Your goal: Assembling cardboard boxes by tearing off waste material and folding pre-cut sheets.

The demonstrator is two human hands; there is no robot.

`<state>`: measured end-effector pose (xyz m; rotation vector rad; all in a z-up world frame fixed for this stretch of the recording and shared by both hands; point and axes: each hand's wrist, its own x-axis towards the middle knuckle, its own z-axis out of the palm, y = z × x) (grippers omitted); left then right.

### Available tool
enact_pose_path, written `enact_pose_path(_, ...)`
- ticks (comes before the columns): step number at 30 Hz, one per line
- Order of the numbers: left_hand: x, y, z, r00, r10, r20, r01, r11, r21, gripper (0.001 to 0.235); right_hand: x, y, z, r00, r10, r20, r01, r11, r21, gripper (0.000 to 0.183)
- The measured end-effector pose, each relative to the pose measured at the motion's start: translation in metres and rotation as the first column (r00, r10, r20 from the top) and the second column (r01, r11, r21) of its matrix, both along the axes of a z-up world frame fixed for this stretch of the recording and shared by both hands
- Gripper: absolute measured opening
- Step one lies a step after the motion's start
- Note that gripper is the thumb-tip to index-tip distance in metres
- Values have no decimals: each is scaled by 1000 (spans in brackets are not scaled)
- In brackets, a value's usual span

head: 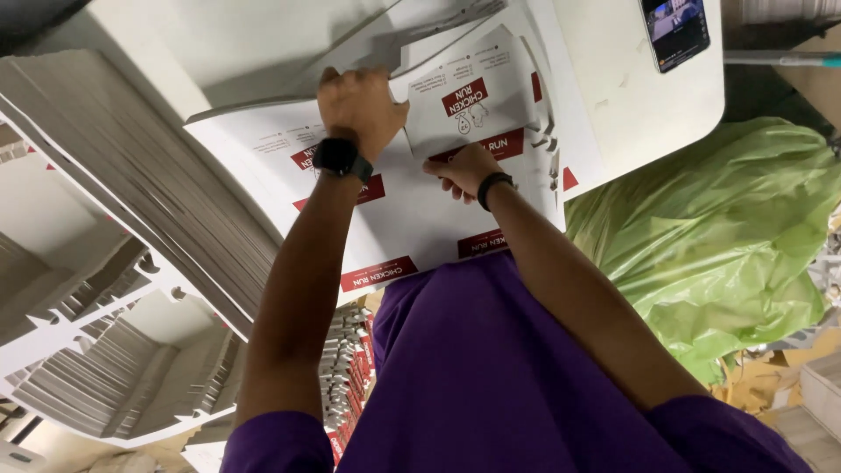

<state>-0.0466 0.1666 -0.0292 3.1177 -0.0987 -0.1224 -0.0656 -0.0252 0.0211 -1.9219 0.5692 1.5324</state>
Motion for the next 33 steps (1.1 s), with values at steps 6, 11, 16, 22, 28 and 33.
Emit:
enact_pose_path(6, -63, -28, 43, 937, 5, 350, 89, 964, -251, 21, -13, -10, -40, 996, -21, 83, 19, 999, 28, 37)
enact_pose_path(11, -89, -20, 83, 925, -147, 352, 255, 924, -284, 19, -7, -12, -25, 989, -81, 120, 62, 986, 155, 29)
enact_pose_path(16, -117, -8, 77, 925, -259, 278, 358, 839, -410, 17, -3, -17, -23, 993, -53, 102, 39, 991, 132, 32)
enact_pose_path(22, -132, -9, 107, 933, -291, 213, 357, 831, -427, 17, 8, -4, -2, 982, -186, -30, 185, 982, -27, 30)
enact_pose_path(28, -133, -16, 187, 950, -260, 172, 311, 831, -461, 24, -26, -26, -83, 37, -999, 34, 977, 29, -213, 77)
enact_pose_path(33, -118, -18, 267, 929, -289, 230, 366, 808, -462, 24, 12, 6, 1, 971, 225, -75, -234, 961, -146, 60)
